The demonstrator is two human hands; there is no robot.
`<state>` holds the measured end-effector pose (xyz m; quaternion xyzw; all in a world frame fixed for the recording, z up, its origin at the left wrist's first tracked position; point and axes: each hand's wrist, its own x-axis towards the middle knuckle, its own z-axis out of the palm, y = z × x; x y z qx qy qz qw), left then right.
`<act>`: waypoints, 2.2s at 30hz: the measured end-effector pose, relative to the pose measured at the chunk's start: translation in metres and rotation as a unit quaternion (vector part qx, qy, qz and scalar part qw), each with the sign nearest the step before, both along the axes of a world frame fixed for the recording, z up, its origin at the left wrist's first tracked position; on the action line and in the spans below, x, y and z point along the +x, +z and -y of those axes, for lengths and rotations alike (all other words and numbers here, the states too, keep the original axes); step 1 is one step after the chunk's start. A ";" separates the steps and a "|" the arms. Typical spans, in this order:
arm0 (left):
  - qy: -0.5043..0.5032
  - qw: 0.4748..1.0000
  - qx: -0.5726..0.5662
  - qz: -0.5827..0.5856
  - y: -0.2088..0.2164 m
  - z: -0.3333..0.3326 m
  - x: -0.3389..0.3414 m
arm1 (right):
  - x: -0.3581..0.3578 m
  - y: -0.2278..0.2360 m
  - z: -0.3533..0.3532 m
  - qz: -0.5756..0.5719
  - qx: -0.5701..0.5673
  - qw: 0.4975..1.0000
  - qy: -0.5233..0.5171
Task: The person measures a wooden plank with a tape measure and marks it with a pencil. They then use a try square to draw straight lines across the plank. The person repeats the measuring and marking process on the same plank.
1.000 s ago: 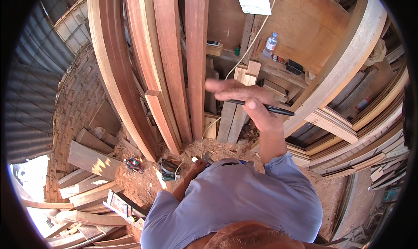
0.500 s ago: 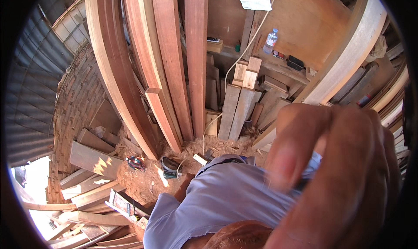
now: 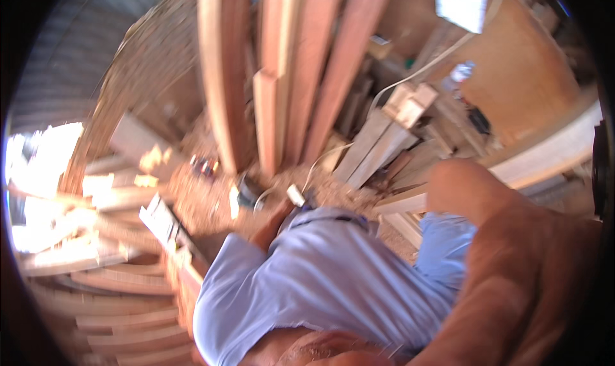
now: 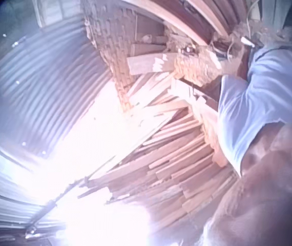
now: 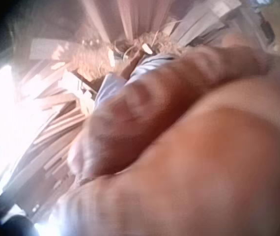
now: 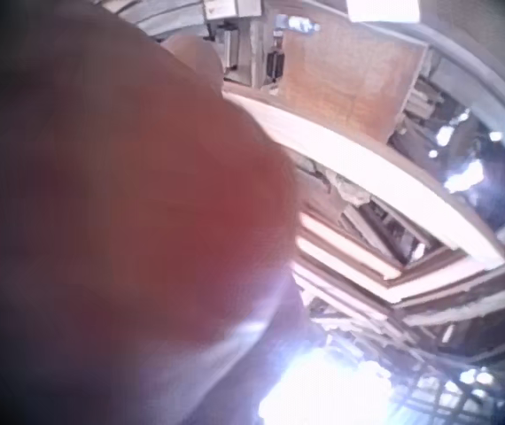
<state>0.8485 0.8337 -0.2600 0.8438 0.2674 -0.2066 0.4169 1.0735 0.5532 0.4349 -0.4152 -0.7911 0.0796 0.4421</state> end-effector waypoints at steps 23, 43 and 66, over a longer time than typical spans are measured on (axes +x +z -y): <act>0.672 0.740 0.010 -0.027 0.117 0.331 -0.234 | 0.031 -0.411 -0.027 -0.491 -0.334 0.784 -0.180; 0.737 0.585 0.214 -0.263 0.159 0.322 -0.492 | -0.182 -0.588 -0.062 0.036 -0.555 0.815 -0.161; 0.668 0.686 0.241 -0.157 0.161 0.217 -0.549 | -0.446 -0.541 -0.325 0.191 -0.477 0.856 -0.054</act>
